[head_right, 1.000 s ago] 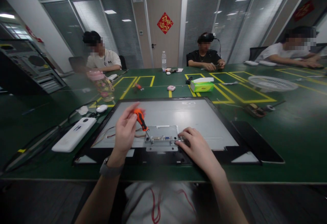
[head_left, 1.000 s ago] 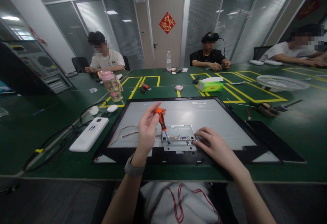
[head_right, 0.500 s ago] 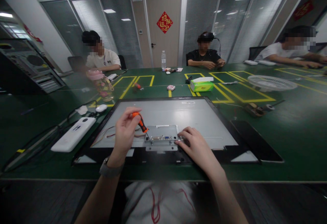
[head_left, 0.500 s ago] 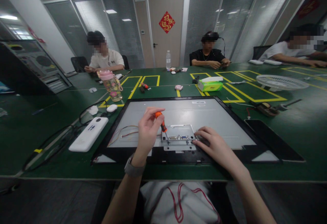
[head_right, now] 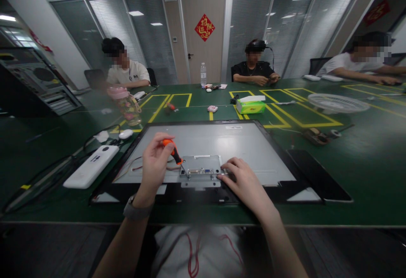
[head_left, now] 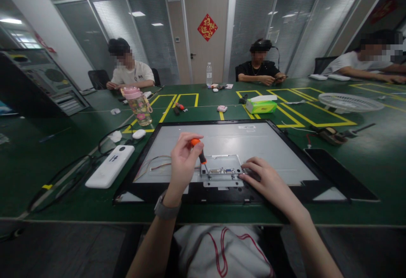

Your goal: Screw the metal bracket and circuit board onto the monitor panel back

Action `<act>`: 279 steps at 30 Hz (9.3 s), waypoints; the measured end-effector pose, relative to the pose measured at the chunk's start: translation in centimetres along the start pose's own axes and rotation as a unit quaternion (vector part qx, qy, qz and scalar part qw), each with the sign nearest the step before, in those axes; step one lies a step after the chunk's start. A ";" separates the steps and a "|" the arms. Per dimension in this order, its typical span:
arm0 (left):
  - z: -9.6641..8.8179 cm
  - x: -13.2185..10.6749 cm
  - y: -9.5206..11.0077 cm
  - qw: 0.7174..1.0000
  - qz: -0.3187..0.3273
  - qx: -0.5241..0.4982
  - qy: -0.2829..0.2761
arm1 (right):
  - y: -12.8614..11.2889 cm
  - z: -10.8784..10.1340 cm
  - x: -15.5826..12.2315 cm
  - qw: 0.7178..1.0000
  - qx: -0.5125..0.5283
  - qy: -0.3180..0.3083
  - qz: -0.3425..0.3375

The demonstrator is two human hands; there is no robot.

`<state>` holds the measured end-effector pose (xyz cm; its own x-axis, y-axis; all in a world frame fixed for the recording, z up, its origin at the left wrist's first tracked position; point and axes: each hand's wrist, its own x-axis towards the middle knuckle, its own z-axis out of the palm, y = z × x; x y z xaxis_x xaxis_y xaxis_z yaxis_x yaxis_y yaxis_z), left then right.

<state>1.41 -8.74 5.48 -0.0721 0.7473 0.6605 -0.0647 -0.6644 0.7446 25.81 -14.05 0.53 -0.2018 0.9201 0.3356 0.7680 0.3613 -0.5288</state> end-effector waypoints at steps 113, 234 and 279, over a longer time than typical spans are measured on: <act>-0.1 -0.6 -0.1 0.994 -0.091 -0.043 -0.036 | 0.2 0.2 0.0 1.000 -0.008 0.007 -0.004; -0.2 -0.3 -0.6 0.999 -0.012 -0.043 0.005 | 0.5 0.5 0.0 1.000 -0.004 0.003 -0.005; 0.2 -0.3 0.0 0.994 -0.070 -0.084 -0.030 | 0.7 0.4 0.1 1.000 -0.004 0.004 -0.010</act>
<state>1.68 -8.91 5.29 0.0088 0.8280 0.5607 -0.2347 -0.5433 0.8061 26.07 -13.70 -0.13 -0.2130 0.9113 0.3525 0.7679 0.3792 -0.5162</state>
